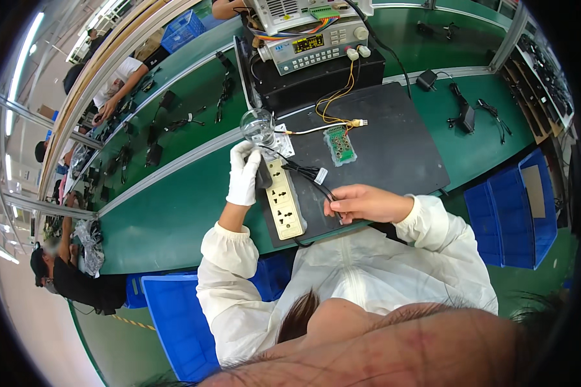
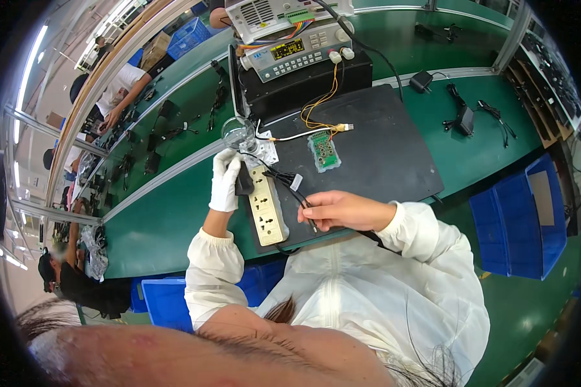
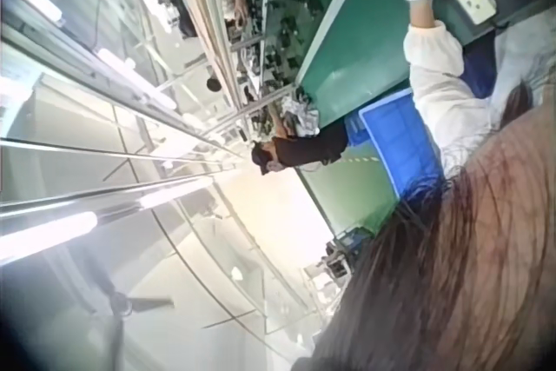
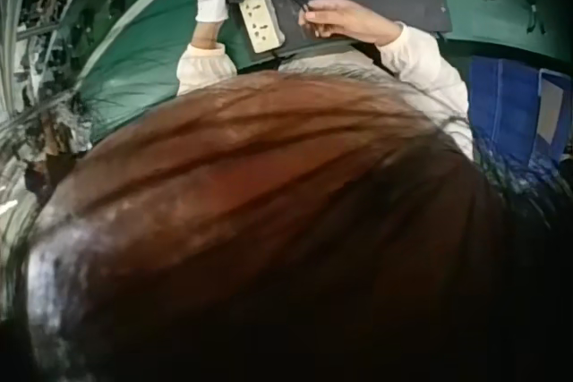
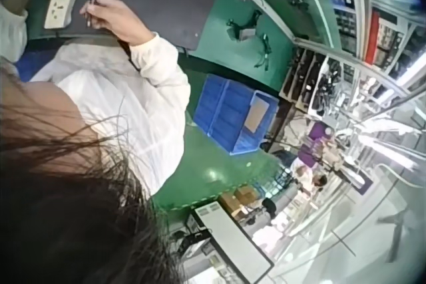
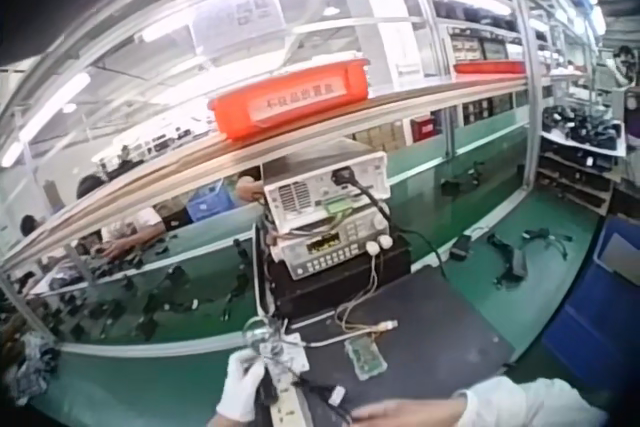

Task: The person tests power adapters by plugging each one into a power strip, contacting its cable connector against a test circuit board, and placing the tested adapters into a bin and onto the workbench.

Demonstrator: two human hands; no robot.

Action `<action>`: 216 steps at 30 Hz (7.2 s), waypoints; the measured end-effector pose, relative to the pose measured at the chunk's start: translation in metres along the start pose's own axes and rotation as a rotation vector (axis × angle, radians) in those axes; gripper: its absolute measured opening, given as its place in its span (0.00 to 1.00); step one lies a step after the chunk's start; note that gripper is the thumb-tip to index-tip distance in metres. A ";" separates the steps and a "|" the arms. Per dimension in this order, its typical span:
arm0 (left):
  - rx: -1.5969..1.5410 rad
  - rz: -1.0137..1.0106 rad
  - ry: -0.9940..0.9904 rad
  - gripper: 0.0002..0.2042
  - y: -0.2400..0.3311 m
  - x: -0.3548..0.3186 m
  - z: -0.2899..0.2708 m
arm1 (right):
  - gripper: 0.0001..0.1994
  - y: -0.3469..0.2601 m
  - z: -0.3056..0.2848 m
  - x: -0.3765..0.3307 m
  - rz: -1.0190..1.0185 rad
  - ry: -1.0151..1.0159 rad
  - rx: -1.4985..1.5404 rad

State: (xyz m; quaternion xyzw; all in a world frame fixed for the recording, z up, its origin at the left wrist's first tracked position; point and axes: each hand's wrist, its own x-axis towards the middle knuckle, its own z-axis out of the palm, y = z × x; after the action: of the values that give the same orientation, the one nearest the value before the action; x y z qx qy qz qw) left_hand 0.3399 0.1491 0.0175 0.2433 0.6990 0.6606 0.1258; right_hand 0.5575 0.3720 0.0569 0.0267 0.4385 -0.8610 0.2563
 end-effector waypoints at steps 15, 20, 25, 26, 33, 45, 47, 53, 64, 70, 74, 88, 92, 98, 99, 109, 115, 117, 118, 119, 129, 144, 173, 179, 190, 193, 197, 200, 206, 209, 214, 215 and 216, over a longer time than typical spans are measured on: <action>-0.063 0.088 -0.141 0.12 -0.018 0.016 0.002 | 0.09 -0.045 -0.092 0.052 -0.732 0.710 -1.270; -0.125 0.128 -0.074 0.17 -0.013 0.008 0.008 | 0.07 -0.042 -0.085 0.053 -0.792 0.746 -1.222; -0.082 0.135 -0.066 0.21 -0.016 0.007 0.004 | 0.06 -0.037 -0.092 0.057 -0.885 0.730 -1.353; -0.089 0.124 -0.066 0.22 -0.014 0.007 0.004 | 0.07 -0.036 -0.092 0.056 -0.902 0.730 -1.380; -0.085 0.075 -0.076 0.24 -0.005 0.005 0.006 | 0.08 -0.035 -0.092 0.059 -0.836 0.741 -1.340; -0.019 0.099 -0.091 0.26 -0.004 0.003 0.005 | 0.07 -0.035 -0.090 0.061 -0.909 0.732 -1.346; -0.022 0.099 -0.091 0.26 -0.004 0.004 0.005 | 0.07 -0.038 -0.091 0.062 -0.882 0.724 -1.365; -0.049 0.109 -0.085 0.25 -0.013 0.004 0.002 | 0.06 -0.038 -0.091 0.061 -0.793 0.698 -1.354; -0.029 0.139 -0.123 0.26 -0.018 0.007 -0.002 | 0.09 -0.036 -0.086 0.057 -0.813 0.697 -1.237; -0.095 0.148 -0.139 0.27 -0.023 0.006 -0.003 | 0.07 -0.037 -0.090 0.057 -0.839 0.708 -1.280; -0.077 0.160 -0.146 0.27 -0.023 0.006 -0.004 | 0.07 -0.038 -0.087 0.054 -0.788 0.684 -1.299; -0.048 0.164 -0.185 0.26 -0.020 -0.003 0.001 | 0.08 -0.037 -0.087 0.055 -0.809 0.652 -1.359; 0.064 0.137 -0.137 0.33 -0.020 -0.004 -0.001 | 0.09 -0.037 -0.089 0.054 -0.778 0.645 -1.384; 0.087 0.175 -0.122 0.33 -0.029 -0.003 -0.003 | 0.10 -0.037 -0.087 0.055 -0.781 0.634 -1.381; 0.102 0.169 -0.138 0.34 -0.030 -0.003 -0.004 | 0.10 -0.037 -0.087 0.055 -0.781 0.634 -1.382; 0.029 0.119 -0.169 0.37 -0.034 -0.003 -0.005 | 0.10 -0.038 -0.085 0.055 -0.750 0.634 -1.375; 0.108 0.260 -0.078 0.40 -0.028 -0.006 0.005 | 0.10 -0.038 -0.085 0.053 -0.753 0.642 -1.379; 0.132 0.272 -0.096 0.42 -0.028 -0.006 0.004 | 0.10 -0.038 -0.085 0.054 -0.751 0.654 -1.382; 0.153 0.284 -0.113 0.44 -0.027 -0.007 0.006 | 0.10 -0.039 -0.085 0.055 -0.764 0.652 -1.391; 0.184 0.343 -0.105 0.44 -0.026 -0.007 0.006 | 0.10 -0.038 -0.086 0.056 -0.776 0.650 -1.401; 0.385 0.745 0.054 0.29 -0.018 -0.003 0.008 | 0.06 -0.033 -0.094 0.059 -0.917 0.677 -1.340; 0.075 1.071 -0.110 0.37 -0.006 -0.037 0.010 | 0.21 -0.009 0.008 0.053 -1.227 0.903 -1.319; 0.119 0.593 -0.112 0.34 -0.023 -0.020 0.027 | 0.28 -0.091 -0.144 -0.187 -0.963 1.674 -0.795; 0.120 0.507 -0.052 0.30 -0.027 -0.020 0.023 | 0.31 -0.067 -0.183 -0.171 -0.483 1.822 -1.297; 0.312 0.327 0.333 0.19 -0.084 0.036 -0.017 | 0.24 -0.043 -0.162 -0.149 -0.543 1.926 -1.567; 1.093 0.506 0.292 0.17 -0.071 0.075 -0.044 | 0.18 -0.023 -0.122 -0.135 -0.747 1.696 -1.387; 1.619 0.605 0.159 0.17 -0.033 0.122 -0.054 | 0.14 0.009 -0.082 -0.105 -0.850 1.357 -1.346; 1.965 0.079 0.114 0.22 -0.007 0.148 -0.046 | 0.12 0.027 -0.069 -0.083 -0.810 1.255 -1.352; 1.708 -0.340 0.271 0.23 -0.012 0.155 -0.085 | 0.09 0.032 -0.076 -0.080 -0.811 1.292 -1.574; 1.043 -0.259 0.450 0.26 -0.036 0.136 -0.141 | 0.08 0.028 -0.072 -0.079 -0.847 1.219 -1.574; -0.369 -0.170 0.109 0.21 0.024 0.057 -0.097 | 0.08 0.030 -0.073 -0.085 -0.796 1.255 -1.527; -0.334 -0.102 -0.021 0.22 0.042 0.032 -0.090 | 0.08 0.028 -0.069 -0.085 -0.807 1.249 -1.514; -0.151 -0.097 -0.090 0.24 0.059 0.009 -0.080 | 0.08 0.026 -0.064 -0.083 -0.804 1.242 -1.509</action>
State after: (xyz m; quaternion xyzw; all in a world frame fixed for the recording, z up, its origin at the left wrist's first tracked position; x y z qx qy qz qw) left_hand 0.3026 0.0852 0.0847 0.2288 0.6516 0.6930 0.2070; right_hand 0.6299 0.4434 0.0213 0.1494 0.8909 -0.2220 -0.3669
